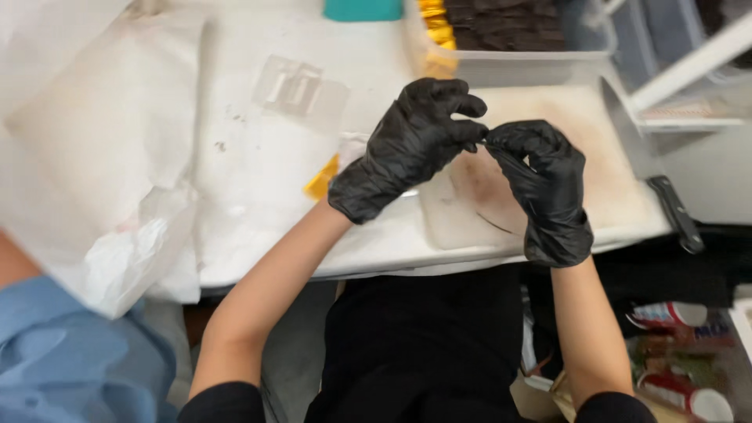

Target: The person, wearing black gloves, wraps individual dark chocolate bars in gold and silver foil wrappers. They pick up a bar from a container, place it on the foil, and fold the edges of the foil around the bar by hand.

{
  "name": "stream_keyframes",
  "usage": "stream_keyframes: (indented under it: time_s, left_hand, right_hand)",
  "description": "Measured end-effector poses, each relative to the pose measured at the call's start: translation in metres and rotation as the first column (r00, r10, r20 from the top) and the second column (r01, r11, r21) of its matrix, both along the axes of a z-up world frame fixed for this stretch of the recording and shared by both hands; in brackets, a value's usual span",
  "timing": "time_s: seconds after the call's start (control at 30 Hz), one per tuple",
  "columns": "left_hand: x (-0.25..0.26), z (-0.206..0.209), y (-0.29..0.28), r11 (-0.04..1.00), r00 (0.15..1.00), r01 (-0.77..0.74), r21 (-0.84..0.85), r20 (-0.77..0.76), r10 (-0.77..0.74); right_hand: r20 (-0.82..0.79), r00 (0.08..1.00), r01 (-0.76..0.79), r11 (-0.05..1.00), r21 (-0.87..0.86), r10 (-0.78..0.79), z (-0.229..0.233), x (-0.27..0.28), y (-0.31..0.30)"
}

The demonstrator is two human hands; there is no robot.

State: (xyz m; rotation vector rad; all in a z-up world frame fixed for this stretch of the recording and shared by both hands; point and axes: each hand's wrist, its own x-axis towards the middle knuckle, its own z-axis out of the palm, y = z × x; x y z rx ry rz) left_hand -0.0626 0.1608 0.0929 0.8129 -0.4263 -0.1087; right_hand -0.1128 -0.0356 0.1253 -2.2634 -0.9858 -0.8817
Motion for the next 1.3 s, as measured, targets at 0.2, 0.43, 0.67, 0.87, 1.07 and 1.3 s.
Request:
stream_keyframes:
  time_s: [0.2,0.43,0.67,0.87,1.07,1.3]
  left_hand:
    - [0.003,-0.003,-0.082,0.893,0.977,-0.128,0.432,0.211,0.037]
    - [0.032,-0.064,-0.133,0.629,0.647,-0.559,0.54,0.758,-0.076]
    - [0.032,-0.081,-0.143,0.693,0.877,-0.204,0.692,0.444,-0.184]
    - [0.026,-0.091,-0.141,0.557,0.81,-0.298,0.775,0.514,-0.281]
    - [0.026,-0.091,-0.13,0.408,0.729,-0.411,0.815,0.562,-0.39]
    - [0.087,-0.168,-0.133,0.326,0.58,-0.686,0.651,0.759,-0.296]
  right_hand:
    - [-0.274,0.961,0.178,0.843,0.507,-0.038,-0.069,-0.005,-0.094]
    - [-0.353,0.902,0.409,0.754,0.515,-0.248,-0.087,-0.012,-0.121]
    - [-0.293,0.893,0.437,0.813,0.385,-0.341,-0.095,-0.018,-0.125]
    - [-0.35,0.885,0.417,0.857,0.303,-0.307,-0.089,-0.025,-0.126]
    - [-0.395,0.874,0.365,0.919,0.148,-0.284,-0.062,-0.036,-0.106]
    - [-0.497,0.809,0.421,0.9,0.116,-0.314,-0.078,-0.034,-0.114]
